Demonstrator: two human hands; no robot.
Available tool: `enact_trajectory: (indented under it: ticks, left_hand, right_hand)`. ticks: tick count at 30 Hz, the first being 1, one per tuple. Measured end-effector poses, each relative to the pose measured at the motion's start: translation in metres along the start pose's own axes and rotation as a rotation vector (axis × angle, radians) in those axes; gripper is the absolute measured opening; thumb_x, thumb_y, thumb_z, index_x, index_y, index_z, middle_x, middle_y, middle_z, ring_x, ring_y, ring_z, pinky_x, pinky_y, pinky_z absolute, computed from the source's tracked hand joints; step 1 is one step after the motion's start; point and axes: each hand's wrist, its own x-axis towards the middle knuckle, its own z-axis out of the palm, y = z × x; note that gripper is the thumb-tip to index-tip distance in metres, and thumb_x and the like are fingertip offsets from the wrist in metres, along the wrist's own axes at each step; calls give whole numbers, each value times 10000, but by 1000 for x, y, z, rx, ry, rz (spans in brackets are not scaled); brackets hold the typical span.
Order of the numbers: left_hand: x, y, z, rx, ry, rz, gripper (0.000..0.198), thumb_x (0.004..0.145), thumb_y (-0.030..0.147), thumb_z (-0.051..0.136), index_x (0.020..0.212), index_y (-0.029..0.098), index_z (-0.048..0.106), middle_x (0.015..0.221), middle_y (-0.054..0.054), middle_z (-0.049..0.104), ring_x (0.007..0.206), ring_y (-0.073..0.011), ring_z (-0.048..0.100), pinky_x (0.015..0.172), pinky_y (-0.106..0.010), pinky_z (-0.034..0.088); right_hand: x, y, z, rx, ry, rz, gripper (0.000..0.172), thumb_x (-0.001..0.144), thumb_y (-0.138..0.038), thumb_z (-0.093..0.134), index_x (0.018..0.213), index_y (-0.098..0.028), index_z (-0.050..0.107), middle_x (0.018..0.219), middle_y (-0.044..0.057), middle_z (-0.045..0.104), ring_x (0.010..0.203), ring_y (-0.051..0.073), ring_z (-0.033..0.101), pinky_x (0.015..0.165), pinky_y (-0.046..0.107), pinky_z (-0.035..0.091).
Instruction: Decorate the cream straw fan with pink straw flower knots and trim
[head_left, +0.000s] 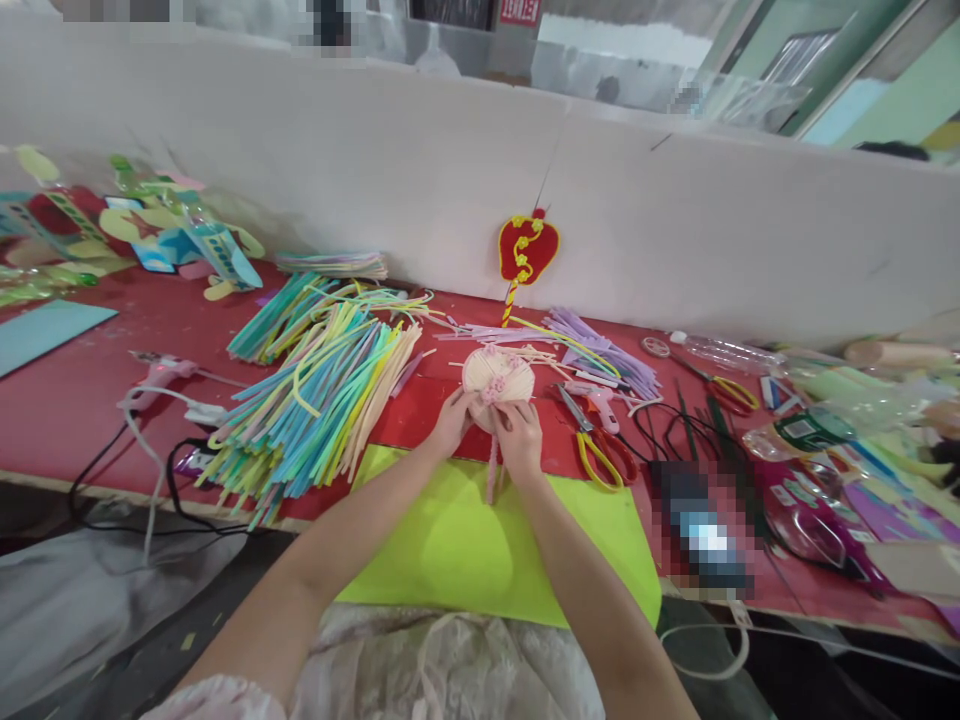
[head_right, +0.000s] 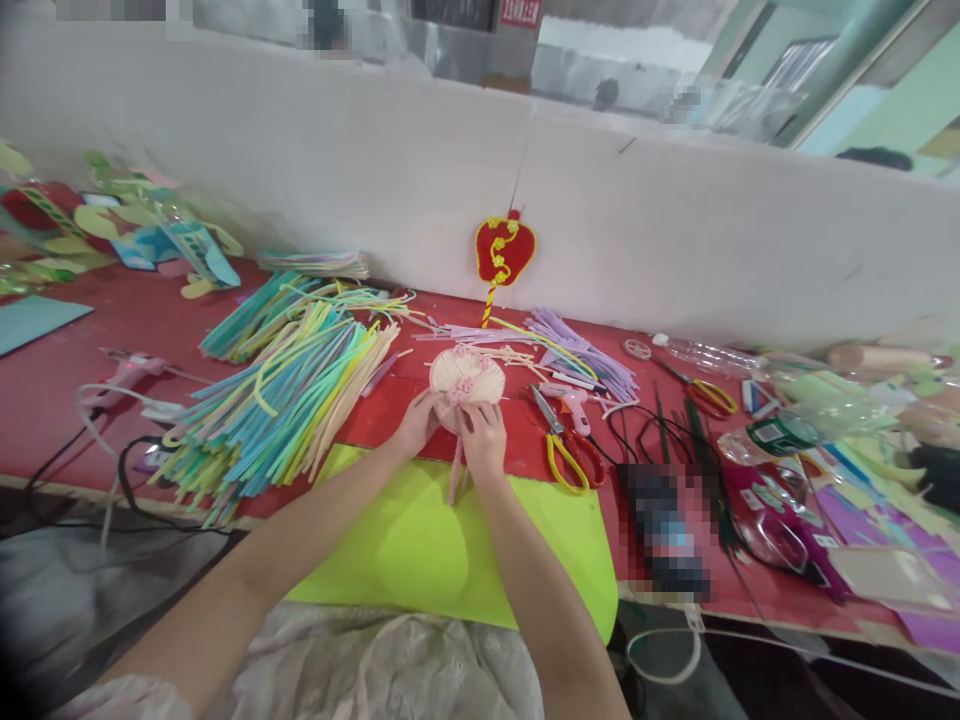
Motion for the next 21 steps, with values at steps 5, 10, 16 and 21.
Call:
enact_trajectory:
  ticks: [5, 10, 16, 21]
  left_hand:
    - [0, -1, -3, 97, 7, 44, 440, 591, 309, 792, 960, 131, 632, 954, -72, 699, 840, -186, 635, 818, -336, 472]
    - [0, 1, -6, 185, 23, 92, 424, 608, 317, 780, 966, 127, 652, 949, -74, 701, 850, -202, 625, 823, -347, 464]
    - [6, 11, -8, 146, 68, 154, 457, 607, 332, 771, 995, 132, 633, 988, -78, 695, 880, -199, 628, 849, -349, 464]
    - [11, 23, -13, 68, 105, 200, 503, 586, 338, 780, 1021, 146, 617, 1046, -89, 686, 975, -213, 624, 897, -356, 456]
  right_hand:
    - [1, -2, -1, -1, -23, -22, 204, 883, -253, 486, 859, -212, 685, 837, 77, 630, 845, 208, 528, 794, 368, 472]
    - [3, -5, -4, 15, -48, -19, 195, 882, -264, 487, 910, -225, 676, 862, 73, 617, 867, 205, 536, 820, 366, 468]
    - [5, -2, -12, 33, -60, 48, 245, 781, -294, 596, 1004, -200, 628, 983, 102, 578, 977, 244, 509, 890, 430, 422]
    - [5, 5, -14, 164, -161, 151, 336, 761, -262, 574, 1090, -195, 577, 808, 43, 609, 807, 209, 564, 831, 421, 446]
